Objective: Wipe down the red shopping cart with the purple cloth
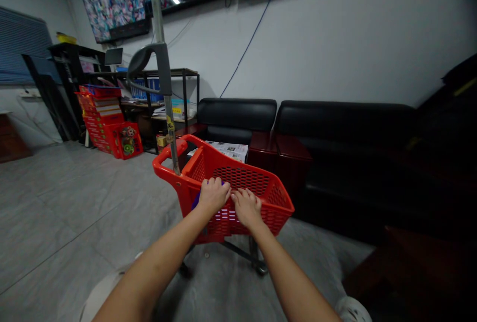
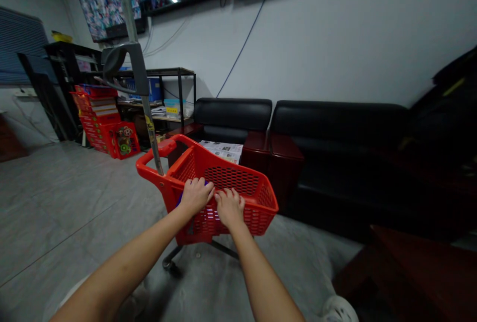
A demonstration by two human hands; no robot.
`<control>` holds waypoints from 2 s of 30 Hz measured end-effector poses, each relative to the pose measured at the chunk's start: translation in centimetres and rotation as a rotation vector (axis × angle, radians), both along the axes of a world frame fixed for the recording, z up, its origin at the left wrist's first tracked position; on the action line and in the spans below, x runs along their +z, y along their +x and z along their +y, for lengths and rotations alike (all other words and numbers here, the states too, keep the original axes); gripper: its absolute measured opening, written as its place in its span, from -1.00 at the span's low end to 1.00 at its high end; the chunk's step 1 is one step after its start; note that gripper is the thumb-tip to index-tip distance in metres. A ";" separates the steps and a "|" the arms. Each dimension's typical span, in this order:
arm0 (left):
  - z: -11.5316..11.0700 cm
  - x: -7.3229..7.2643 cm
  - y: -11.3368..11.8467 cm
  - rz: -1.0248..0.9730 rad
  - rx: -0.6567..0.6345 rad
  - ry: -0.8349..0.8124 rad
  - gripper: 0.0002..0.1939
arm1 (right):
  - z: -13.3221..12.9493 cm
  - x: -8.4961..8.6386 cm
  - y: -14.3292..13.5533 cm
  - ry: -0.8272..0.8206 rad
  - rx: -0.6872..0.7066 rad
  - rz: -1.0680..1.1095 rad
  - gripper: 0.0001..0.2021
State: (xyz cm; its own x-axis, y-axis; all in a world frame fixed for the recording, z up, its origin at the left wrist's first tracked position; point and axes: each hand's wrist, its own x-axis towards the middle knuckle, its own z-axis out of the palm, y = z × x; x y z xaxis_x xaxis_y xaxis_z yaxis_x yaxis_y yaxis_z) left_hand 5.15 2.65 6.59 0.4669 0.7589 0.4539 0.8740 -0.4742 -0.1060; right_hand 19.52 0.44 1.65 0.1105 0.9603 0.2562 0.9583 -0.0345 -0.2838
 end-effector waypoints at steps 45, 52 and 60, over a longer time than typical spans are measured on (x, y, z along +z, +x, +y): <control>1.2 -2.3 0.8 -0.036 -0.020 0.132 -0.72 | -1.9 -2.1 2.0 0.176 -0.057 -0.091 -0.57; 1.9 -1.1 -2.7 -0.084 0.012 0.203 -0.73 | -2.4 -3.1 3.9 0.210 -0.081 -0.108 -0.59; 1.1 -3.4 1.2 -0.159 -0.001 0.188 -0.77 | -2.4 -2.8 1.6 0.211 -0.129 -0.097 -0.58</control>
